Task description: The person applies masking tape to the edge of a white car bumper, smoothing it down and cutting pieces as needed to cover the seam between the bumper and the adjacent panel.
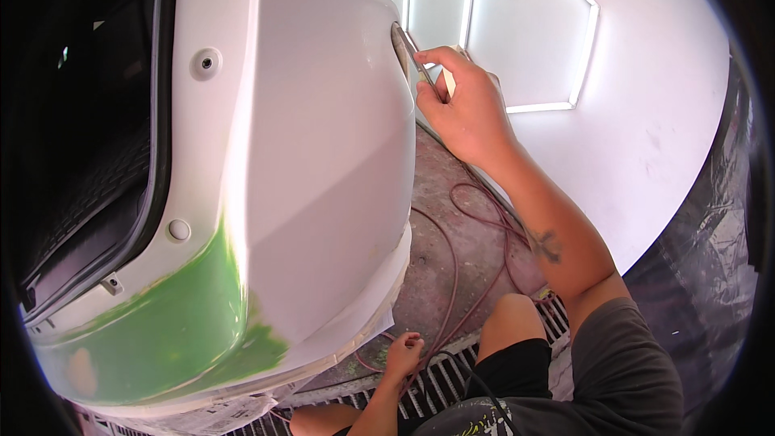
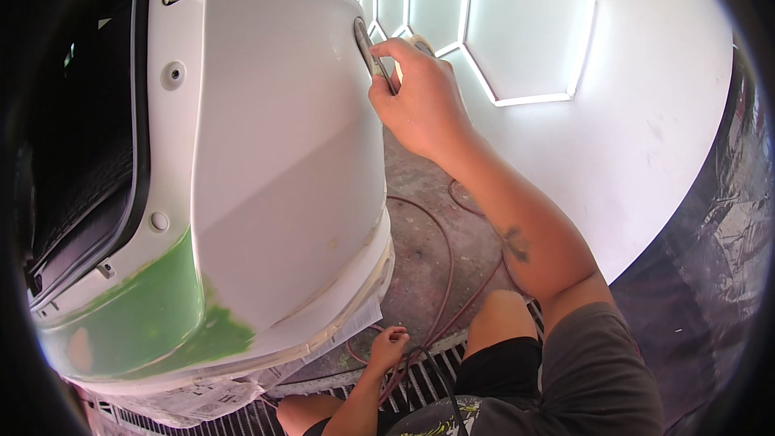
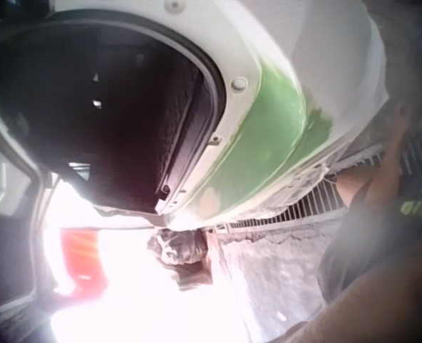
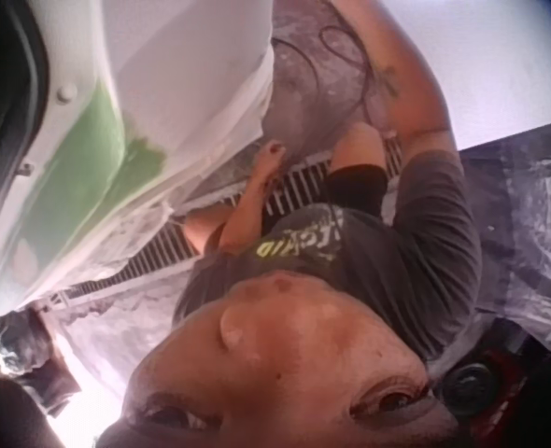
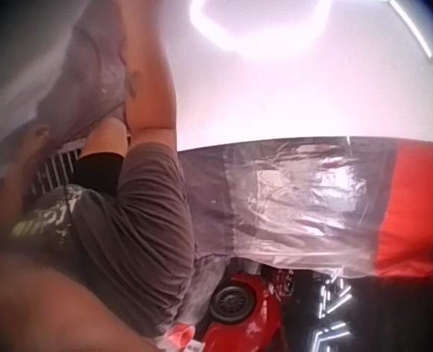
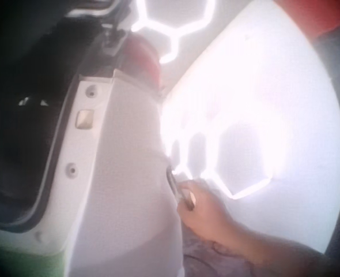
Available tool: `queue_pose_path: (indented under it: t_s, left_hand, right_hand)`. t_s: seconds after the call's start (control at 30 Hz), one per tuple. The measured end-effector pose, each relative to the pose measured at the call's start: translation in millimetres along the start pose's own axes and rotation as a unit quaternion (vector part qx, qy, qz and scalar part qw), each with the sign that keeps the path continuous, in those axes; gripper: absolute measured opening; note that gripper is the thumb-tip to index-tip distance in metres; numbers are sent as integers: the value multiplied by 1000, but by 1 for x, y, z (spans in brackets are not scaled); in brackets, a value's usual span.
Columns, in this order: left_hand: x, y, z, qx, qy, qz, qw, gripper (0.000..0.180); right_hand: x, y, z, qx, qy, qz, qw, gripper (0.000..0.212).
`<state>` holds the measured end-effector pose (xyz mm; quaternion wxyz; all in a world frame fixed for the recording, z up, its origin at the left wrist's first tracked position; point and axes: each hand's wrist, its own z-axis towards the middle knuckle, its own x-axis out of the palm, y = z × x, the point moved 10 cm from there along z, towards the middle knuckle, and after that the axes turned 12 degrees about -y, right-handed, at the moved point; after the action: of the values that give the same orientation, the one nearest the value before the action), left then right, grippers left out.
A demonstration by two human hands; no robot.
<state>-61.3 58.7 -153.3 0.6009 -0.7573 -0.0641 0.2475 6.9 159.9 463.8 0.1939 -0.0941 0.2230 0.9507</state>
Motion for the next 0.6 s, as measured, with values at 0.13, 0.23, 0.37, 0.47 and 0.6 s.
queue_pose_path:
  t_s: [0.13, 0.23, 0.37, 0.47, 0.6]
  left_hand:
    - [-3, 5, 0, 0, -3, 4, 1000, 38]
    - [-5, 6, 0, 2, -5, 9, 1000, 38]
    - [-5, 6, 2, 14, -11, 10, 1000, 37]
    - [-3, 7, 2, 10, -10, 10, 1000, 37]
    - [-1, 11, 4, 6, -7, 7, 1000, 39]
  right_hand:
    - [6, -2, 5, -8, 6, 1, 1000, 33]
    - [9, -5, 4, -13, 3, -6, 1000, 34]
    - [11, -6, 0, 2, 11, -22, 1000, 35]
    - [12, -7, -2, 3, 17, -33, 999, 35]
    - [11, -8, -5, 8, 19, -37, 999, 35]
